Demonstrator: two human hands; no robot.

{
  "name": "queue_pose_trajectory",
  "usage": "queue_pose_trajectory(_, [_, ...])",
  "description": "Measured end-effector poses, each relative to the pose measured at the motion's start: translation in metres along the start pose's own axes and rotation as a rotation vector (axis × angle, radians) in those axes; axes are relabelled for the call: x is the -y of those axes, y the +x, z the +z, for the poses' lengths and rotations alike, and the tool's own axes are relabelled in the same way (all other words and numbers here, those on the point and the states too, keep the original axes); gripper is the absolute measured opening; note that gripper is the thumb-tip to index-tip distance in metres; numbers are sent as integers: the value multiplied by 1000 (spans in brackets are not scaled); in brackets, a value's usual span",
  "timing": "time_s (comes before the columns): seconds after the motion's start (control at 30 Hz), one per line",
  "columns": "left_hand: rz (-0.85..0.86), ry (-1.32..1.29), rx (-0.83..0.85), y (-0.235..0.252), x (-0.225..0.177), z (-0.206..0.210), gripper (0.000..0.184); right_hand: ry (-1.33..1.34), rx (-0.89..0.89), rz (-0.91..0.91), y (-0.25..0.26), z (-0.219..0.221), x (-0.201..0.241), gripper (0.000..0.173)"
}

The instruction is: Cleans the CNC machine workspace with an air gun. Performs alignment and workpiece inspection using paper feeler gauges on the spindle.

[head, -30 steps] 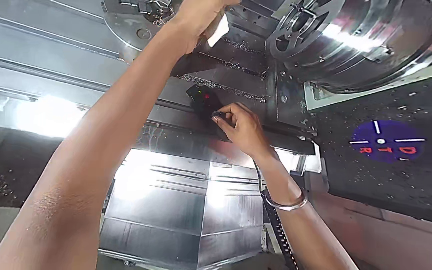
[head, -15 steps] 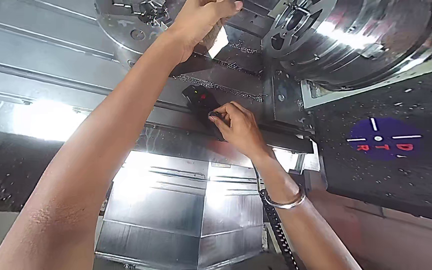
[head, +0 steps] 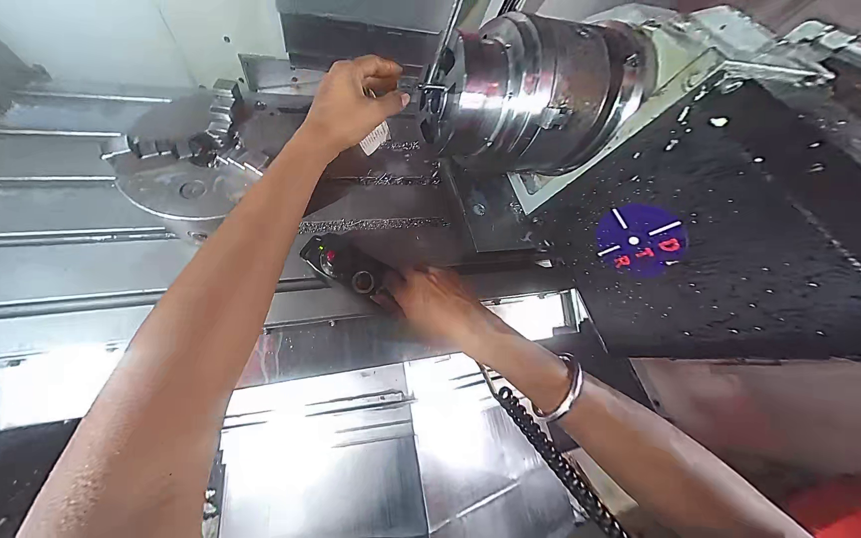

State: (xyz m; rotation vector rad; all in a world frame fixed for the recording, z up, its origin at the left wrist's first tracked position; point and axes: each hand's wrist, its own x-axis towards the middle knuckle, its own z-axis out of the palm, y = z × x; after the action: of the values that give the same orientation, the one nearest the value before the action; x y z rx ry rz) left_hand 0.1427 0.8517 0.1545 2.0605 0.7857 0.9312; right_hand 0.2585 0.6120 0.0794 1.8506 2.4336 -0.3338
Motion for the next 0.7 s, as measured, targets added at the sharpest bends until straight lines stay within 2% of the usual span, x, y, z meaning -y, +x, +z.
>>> queue_pose_trajectory(0.13, [56,171,57,23,-10,13,32,65,-1,32,3,1,-2,57])
queue_pose_trajectory(0.27, [61,252,38,30,-12,15,26,103,172,125,10,-24,7,76])
queue_pose_trajectory(0.33, [63,251,49,32,-13,15,24,169,97,147,18,-30,13,82])
queue_pose_trajectory(0.5, [39,259,97,33,-22,17,22,260,-67,79,48,-18,23,75])
queue_pose_trajectory(0.7, [15,215,89,32,-27,21,21,224,-112,139,64,-8,37,77])
